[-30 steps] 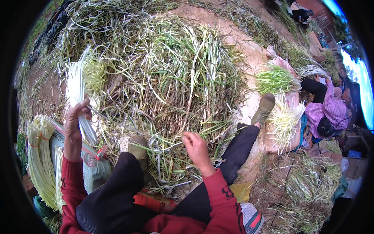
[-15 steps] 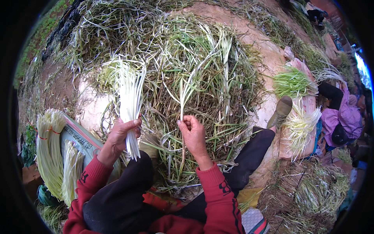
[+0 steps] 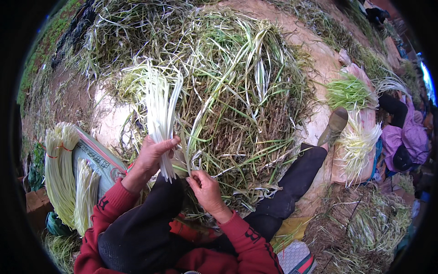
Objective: The person sits on the ground and sorts long, pale plant stalks from a large pile, aligning them into bundles and placing them on a nearby container. The hands repeatedly pick, align, and set down stalks while other workers are visible in the background.
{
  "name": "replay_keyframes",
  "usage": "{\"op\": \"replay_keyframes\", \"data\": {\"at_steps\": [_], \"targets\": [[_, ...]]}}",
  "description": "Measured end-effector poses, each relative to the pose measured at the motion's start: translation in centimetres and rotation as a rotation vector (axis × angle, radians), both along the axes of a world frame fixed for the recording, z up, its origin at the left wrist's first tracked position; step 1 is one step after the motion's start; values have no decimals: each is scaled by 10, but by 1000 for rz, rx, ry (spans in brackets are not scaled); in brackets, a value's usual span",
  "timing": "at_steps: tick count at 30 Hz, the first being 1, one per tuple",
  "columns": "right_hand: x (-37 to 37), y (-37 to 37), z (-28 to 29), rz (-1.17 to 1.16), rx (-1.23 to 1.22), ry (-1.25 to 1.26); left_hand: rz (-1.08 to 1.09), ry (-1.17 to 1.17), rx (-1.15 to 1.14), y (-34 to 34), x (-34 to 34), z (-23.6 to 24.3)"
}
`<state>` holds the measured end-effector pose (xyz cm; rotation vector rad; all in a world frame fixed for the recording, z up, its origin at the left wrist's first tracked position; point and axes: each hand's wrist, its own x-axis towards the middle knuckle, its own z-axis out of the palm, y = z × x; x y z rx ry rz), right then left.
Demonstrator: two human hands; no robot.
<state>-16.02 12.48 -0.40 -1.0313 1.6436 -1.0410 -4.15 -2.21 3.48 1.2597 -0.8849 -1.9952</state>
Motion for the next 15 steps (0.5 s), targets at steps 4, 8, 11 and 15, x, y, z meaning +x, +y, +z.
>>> {"op": "replay_keyframes", "data": {"at_steps": [4,8,11,15], "targets": [[-6,6,1,-23,-59,21,27,-135,-107,-31,7,6],[-8,8,-1,-13,-80,28,-265,-182,-50,-26,-7,-3],[-12,9,-2,26,-102,74,-314,-123,62,-24,-17,-5],[-16,13,-2,8,-137,7,-293,-75,118,-27,-16,-14]]}}
